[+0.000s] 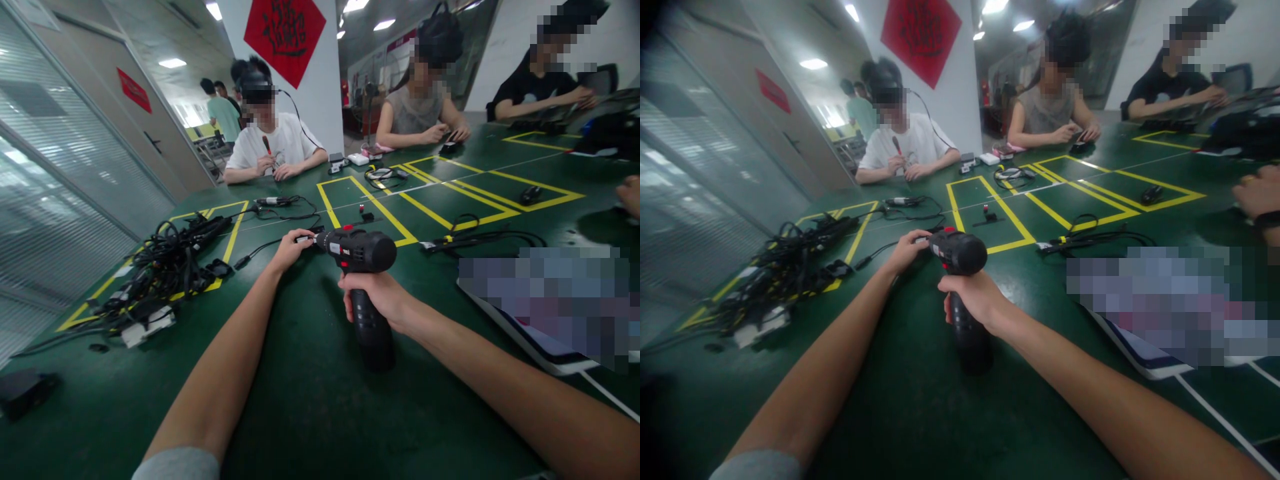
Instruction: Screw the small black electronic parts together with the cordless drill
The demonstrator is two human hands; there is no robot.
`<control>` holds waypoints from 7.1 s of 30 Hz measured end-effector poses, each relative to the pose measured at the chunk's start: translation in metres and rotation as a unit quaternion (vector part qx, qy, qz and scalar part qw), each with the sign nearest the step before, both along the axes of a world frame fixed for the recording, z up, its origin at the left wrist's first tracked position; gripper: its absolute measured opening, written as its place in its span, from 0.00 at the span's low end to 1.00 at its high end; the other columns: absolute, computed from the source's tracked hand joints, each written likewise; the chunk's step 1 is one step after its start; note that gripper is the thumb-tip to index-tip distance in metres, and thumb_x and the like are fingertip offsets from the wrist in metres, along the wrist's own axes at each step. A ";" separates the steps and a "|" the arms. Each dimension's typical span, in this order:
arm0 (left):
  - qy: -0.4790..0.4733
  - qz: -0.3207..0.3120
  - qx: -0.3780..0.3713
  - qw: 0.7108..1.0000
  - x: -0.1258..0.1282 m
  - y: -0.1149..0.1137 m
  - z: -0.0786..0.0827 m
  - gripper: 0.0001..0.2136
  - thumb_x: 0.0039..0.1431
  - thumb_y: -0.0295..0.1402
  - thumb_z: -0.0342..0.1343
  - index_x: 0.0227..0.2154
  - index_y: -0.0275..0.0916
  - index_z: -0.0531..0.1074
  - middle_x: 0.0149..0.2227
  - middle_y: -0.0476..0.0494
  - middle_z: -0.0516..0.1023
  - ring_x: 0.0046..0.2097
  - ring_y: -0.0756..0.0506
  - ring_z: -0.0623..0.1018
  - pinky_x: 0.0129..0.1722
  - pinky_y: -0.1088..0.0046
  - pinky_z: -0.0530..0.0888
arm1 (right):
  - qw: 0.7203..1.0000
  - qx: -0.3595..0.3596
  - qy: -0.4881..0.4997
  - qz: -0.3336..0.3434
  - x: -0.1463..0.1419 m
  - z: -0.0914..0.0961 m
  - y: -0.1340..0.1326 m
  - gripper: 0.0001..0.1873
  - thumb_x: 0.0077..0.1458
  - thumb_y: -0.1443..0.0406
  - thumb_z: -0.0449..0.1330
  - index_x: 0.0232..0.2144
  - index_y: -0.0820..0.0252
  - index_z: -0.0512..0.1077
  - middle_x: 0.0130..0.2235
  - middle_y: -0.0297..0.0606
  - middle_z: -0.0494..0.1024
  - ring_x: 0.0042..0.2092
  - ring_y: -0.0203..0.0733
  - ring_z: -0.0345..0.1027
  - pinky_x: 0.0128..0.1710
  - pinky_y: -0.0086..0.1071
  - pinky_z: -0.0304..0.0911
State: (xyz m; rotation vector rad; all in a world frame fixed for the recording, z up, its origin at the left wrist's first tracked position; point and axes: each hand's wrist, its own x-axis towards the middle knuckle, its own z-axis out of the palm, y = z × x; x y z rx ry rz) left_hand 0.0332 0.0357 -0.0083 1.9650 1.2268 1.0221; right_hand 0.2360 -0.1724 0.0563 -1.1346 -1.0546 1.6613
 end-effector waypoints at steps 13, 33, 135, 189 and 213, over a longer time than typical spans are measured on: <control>-0.001 -0.001 -0.011 1.000 -0.001 0.001 -0.001 0.15 0.47 0.36 0.59 0.40 0.41 0.78 0.48 0.44 0.78 0.50 0.41 0.74 0.58 0.62 0.66 | 1.000 0.003 0.000 0.005 0.000 0.002 -0.002 0.04 0.46 0.65 0.60 0.25 0.61 0.70 0.17 0.35 0.72 0.19 0.39 0.66 0.23 0.33 0.61; 0.009 0.003 -0.003 1.000 0.000 -0.003 0.003 0.14 0.47 0.35 0.59 0.39 0.41 0.78 0.47 0.45 0.79 0.51 0.41 0.74 0.59 0.61 0.66 | 1.000 -0.014 0.000 -0.005 -0.001 0.001 -0.001 0.04 0.44 0.65 0.60 0.25 0.60 0.70 0.17 0.35 0.72 0.19 0.40 0.66 0.24 0.33 0.61; 0.031 -0.007 -0.010 0.999 -0.003 0.005 -0.003 0.15 0.50 0.34 0.57 0.41 0.39 0.77 0.46 0.44 0.78 0.51 0.41 0.72 0.57 0.61 0.66 | 0.986 0.106 -0.124 -0.045 -0.012 0.006 0.004 0.15 0.47 0.61 0.66 0.37 0.59 0.71 0.21 0.33 0.71 0.21 0.40 0.66 0.22 0.35 0.62; -0.016 -0.011 -0.016 1.000 -0.001 0.008 -0.006 0.14 0.47 0.36 0.58 0.38 0.40 0.77 0.42 0.45 0.78 0.45 0.43 0.74 0.54 0.62 0.68 | 0.988 0.090 -0.115 -0.058 0.001 0.019 0.006 0.05 0.40 0.73 0.60 0.23 0.60 0.69 0.24 0.32 0.69 0.29 0.38 0.61 0.30 0.33 0.54; -0.013 -0.008 -0.013 1.000 -0.001 0.009 -0.007 0.14 0.47 0.36 0.59 0.38 0.39 0.78 0.40 0.46 0.79 0.43 0.44 0.74 0.50 0.65 0.70 | 0.990 0.096 -0.092 -0.048 0.000 0.011 0.007 0.05 0.38 0.71 0.59 0.22 0.58 0.65 0.22 0.30 0.65 0.26 0.38 0.59 0.27 0.34 0.50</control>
